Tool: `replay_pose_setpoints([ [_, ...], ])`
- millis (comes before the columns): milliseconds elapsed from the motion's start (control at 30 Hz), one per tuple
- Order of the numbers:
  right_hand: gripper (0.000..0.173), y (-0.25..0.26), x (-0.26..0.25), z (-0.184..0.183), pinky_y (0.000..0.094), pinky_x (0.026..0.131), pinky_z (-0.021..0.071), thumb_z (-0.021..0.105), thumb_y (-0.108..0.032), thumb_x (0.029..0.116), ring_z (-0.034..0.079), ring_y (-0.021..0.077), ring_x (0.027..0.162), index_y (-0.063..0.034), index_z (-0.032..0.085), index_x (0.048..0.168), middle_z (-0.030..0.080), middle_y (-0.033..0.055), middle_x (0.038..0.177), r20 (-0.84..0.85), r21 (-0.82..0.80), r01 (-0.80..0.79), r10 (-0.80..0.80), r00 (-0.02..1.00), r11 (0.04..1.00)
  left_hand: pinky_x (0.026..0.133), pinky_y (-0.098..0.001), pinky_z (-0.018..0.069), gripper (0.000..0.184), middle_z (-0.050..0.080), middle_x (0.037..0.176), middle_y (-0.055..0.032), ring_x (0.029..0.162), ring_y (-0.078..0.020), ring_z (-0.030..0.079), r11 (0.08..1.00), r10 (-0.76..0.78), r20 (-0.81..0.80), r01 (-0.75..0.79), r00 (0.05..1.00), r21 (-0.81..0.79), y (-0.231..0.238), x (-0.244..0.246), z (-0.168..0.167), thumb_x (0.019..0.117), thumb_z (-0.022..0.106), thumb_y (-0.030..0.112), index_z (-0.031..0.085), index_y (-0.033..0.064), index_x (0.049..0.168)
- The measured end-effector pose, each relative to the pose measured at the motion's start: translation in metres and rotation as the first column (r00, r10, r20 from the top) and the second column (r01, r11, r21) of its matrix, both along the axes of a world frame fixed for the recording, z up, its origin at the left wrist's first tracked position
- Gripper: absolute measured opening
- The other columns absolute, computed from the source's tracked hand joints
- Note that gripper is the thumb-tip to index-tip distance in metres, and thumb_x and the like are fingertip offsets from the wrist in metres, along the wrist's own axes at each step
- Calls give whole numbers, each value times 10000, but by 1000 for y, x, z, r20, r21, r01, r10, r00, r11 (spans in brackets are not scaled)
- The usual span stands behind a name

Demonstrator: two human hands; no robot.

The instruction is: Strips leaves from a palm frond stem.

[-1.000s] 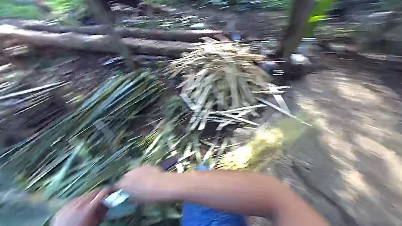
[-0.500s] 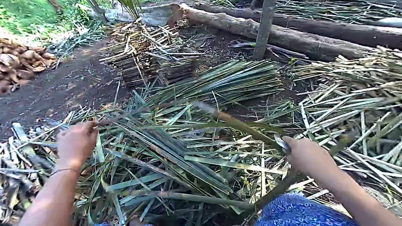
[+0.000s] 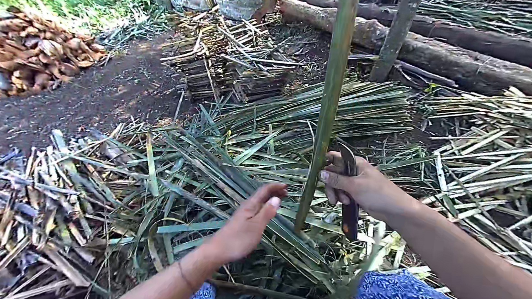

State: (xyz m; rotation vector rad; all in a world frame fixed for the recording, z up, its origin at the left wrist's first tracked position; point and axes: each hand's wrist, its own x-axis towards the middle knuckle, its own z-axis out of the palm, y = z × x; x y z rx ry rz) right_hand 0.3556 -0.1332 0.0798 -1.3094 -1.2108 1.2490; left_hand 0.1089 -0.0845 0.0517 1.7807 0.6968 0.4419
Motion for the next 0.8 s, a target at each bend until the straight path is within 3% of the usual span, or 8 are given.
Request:
replay_pose_setpoints([
  [100, 138, 1, -20, -4, 133, 483, 462, 559, -60, 960, 533, 3, 482, -146, 621, 1048, 654, -36, 683, -148, 140, -122, 142, 979, 983, 970, -343, 539, 496, 711, 1154, -30, 1083, -121, 671, 914, -25, 156, 86, 987, -396, -20, 3, 3, 1119, 202, 280, 537, 25, 1381],
  [167, 122, -2, -24, -8, 125, 496, 476, 594, -93, 954, 540, -7, 492, -167, 654, 1031, 652, -42, 685, -204, 208, -160, 203, 958, 965, 863, -295, 573, 474, 690, 912, 39, 883, -85, 681, 830, -63, 285, 209, 956, -517, -25, -1, 0, 1104, 186, 291, 598, 82, 1204],
  [267, 131, -11, -20, -2, 107, 481, 452, 608, -137, 967, 515, -27, 503, -166, 678, 1073, 684, -44, 812, -114, 161, -173, 192, 975, 972, 682, -193, 532, 265, 600, 803, 90, 711, -23, 606, 771, -90, 383, 308, 919, -557, -27, -8, 0, 1069, 318, 251, 565, 158, 1092],
  [400, 333, -35, 2, 13, 109, 406, 388, 521, -318, 1018, 435, -45, 435, -219, 568, 1332, 694, -78, 906, -51, -159, -372, 368, 928, 915, 506, -130, 370, 217, 460, 709, 112, 557, 24, 426, 861, 99, 280, 59, 955, -505, -37, -11, 14, 1080, 268, 150, 485, 149, 1059],
  [467, 413, -51, 12, 10, 105, 411, 402, 585, -451, 996, 452, -53, 437, -242, 564, 1352, 699, -78, 891, -108, -217, -395, 380, 918, 893, 487, -122, 330, 242, 434, 697, 123, 539, 38, 383, 904, 176, 252, -56, 951, -423, -39, -11, 18, 1097, 275, 146, 510, 139, 1039],
  [600, 457, -69, 21, 6, 127, 457, 478, 661, -567, 927, 547, -27, 489, -246, 634, 1251, 693, -78, 812, -142, -158, -300, 279, 950, 941, 495, -133, 321, 187, 413, 715, 119, 553, 31, 371, 957, 188, 298, -107, 936, -269, -40, -10, 16, 1097, 315, 153, 493, 129, 1149],
  [667, 370, -75, 20, -6, 158, 470, 504, 643, -579, 935, 579, -6, 504, -263, 662, 1127, 654, -106, 706, -138, -202, -302, 278, 951, 932, 518, -146, 356, 172, 412, 710, 110, 562, 18, 395, 969, 195, 291, -137, 937, -207, -40, -9, 17, 1100, 316, 177, 481, 132, 1112],
  [800, 370, -85, 9, -37, 140, 438, 408, 561, -629, 958, 463, -32, 465, -263, 606, 991, 480, -149, 607, -122, -262, -303, 280, 952, 916, 698, -178, 476, 245, 549, 814, 64, 732, -4, 554, 969, 229, 159, -211, 960, -127, -33, -9, 20, 1103, 353, 154, 586, 79, 1091],
])
